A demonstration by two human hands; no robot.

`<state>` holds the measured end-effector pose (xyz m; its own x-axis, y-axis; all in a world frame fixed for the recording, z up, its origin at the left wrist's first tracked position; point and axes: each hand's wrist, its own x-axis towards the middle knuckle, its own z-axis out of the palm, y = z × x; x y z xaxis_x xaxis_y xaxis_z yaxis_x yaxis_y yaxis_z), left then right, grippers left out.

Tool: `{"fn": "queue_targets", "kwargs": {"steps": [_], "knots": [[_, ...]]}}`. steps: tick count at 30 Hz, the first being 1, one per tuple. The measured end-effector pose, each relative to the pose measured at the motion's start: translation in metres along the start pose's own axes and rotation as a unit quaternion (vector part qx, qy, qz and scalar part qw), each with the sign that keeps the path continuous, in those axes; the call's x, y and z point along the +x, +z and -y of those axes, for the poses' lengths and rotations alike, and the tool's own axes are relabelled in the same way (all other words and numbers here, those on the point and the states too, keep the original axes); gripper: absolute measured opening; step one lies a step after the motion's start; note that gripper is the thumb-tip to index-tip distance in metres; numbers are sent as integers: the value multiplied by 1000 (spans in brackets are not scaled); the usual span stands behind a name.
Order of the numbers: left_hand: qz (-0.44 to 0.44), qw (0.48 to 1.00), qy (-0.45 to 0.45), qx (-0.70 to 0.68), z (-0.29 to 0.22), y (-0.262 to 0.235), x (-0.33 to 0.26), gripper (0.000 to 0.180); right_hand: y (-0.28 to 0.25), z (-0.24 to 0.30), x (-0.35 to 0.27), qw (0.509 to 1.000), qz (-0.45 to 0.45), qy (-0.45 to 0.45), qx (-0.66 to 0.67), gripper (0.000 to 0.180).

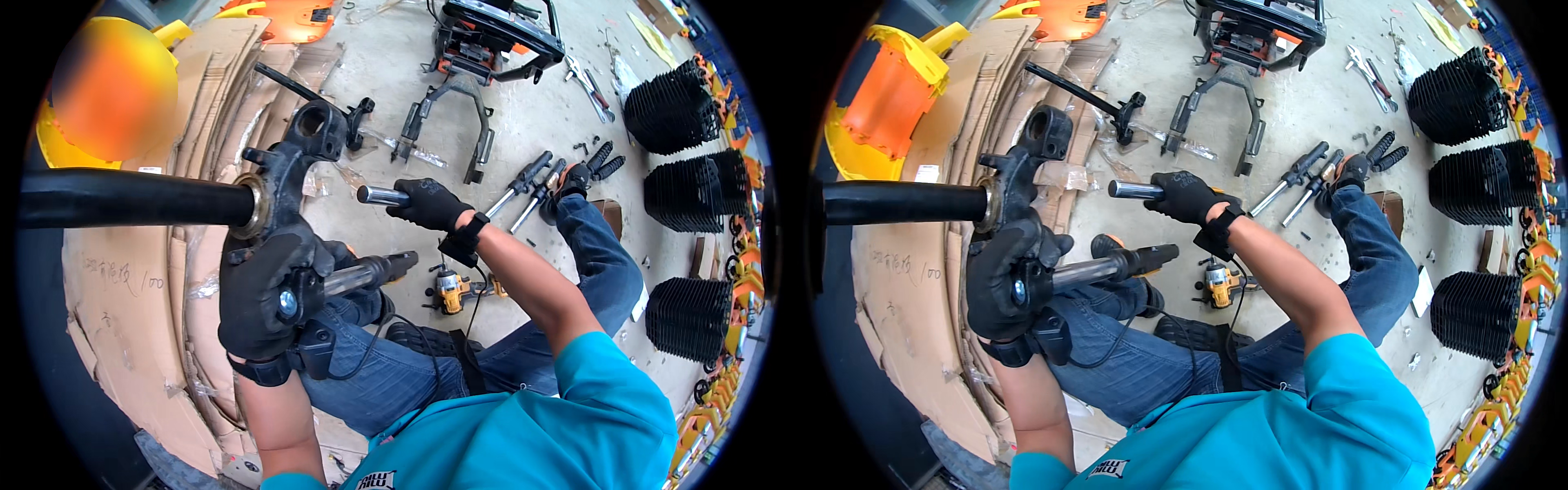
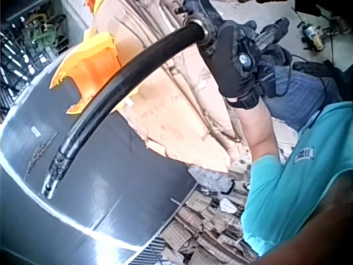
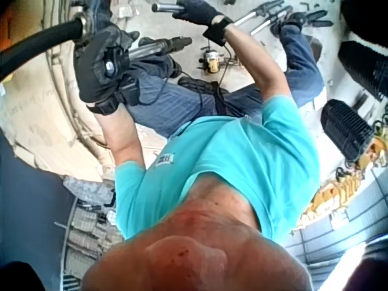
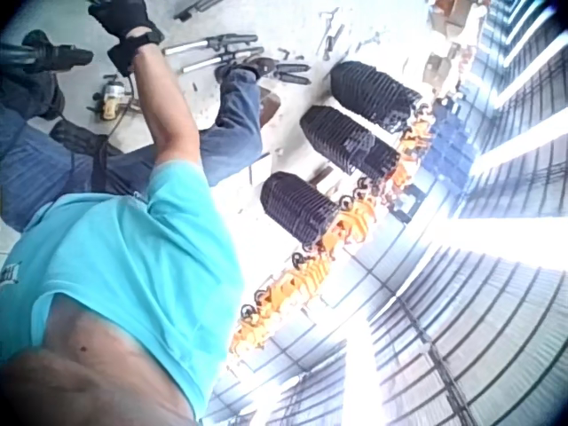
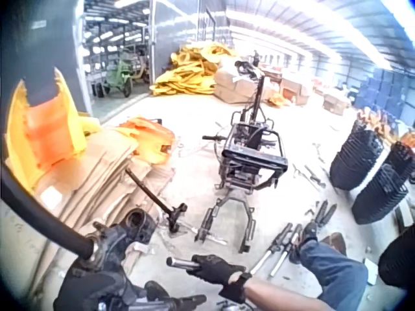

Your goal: The person inserts metal tubes into the clamps of a motorcycle triple tree yoke by hand while sitting on a cardboard-covered floor. They slide the tubes through the openings and adjust the position of the assembly.

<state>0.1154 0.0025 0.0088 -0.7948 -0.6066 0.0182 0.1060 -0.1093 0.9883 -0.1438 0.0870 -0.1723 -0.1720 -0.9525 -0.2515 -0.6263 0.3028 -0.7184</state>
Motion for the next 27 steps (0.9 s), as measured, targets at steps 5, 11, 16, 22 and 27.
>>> {"fn": "queue_targets", "kwargs": {"steps": [5, 11, 16, 22, 27], "knots": [[-7, 984, 54, 169, -1, -5, -3, 21, 41, -86, 15, 975, 54, 124, -174, 27], [-54, 978, 51, 193, -1, -2, -3, 13, 77, -136, 35, 953, 68, 204, -213, 27], [-100, 961, 69, 247, 1, -1, 0, 27, 97, -145, 67, 952, 88, 194, -220, 30], [-170, 960, -87, 205, -10, 6, 10, 44, 119, -124, 107, 957, 37, 174, -230, 24], [-138, 943, 7, 303, 4, -1, 10, 36, 118, -136, 120, 954, -58, 103, -274, 17]]}}
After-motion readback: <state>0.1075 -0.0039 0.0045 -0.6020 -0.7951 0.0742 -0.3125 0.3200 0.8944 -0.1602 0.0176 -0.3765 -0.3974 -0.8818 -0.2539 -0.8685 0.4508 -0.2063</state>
